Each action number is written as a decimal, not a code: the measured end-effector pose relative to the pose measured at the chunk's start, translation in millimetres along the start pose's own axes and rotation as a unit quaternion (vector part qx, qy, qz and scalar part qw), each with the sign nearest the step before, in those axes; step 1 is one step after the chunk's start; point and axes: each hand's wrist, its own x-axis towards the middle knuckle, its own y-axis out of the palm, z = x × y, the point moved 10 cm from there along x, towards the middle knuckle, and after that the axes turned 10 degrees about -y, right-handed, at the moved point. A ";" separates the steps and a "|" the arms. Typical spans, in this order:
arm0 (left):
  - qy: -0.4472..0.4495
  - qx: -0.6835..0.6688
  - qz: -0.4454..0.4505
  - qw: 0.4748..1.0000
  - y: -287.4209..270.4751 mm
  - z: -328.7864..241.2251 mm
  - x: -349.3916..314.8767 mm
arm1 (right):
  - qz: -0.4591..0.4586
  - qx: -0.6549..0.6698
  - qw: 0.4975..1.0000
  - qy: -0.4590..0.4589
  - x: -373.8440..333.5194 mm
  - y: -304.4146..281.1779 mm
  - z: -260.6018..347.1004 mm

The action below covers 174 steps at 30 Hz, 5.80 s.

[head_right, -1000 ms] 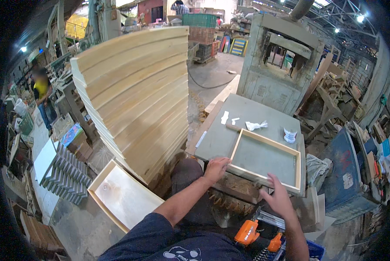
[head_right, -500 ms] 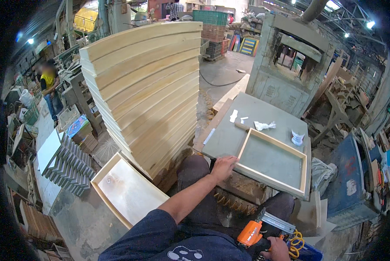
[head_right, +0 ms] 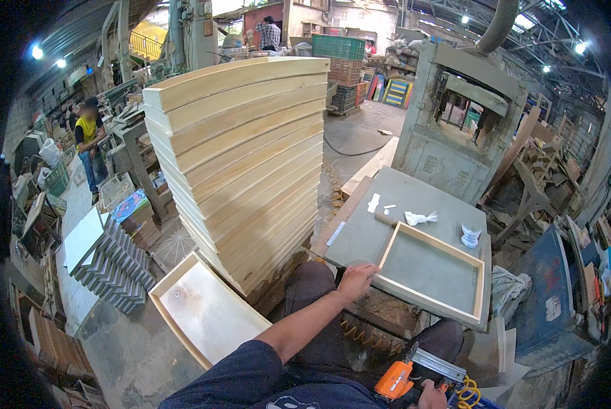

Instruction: Using a pneumatic nail gun to assemble wooden frames in a workshop.

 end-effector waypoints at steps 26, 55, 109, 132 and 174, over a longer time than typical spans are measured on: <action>0.005 -0.009 0.000 1.000 3.1 4.1 3.7 | 0.091 -0.096 0.988 -0.078 15.5 -9.6 2.9; 0.018 0.010 0.038 0.999 -1.3 3.3 11.2 | -0.015 -0.139 0.965 -0.221 164.5 -9.4 69.2; 0.001 -0.119 0.059 0.991 0.6 10.2 24.7 | -0.015 -0.139 0.970 -0.197 199.9 6.4 56.4; -0.017 -0.122 0.051 0.991 2.1 19.6 22.6 | -0.048 -0.172 0.963 -0.200 191.6 -2.0 60.4; -0.053 -0.107 0.066 0.991 13.6 33.4 26.8 | -0.037 -0.158 0.967 -0.194 195.0 -1.4 60.3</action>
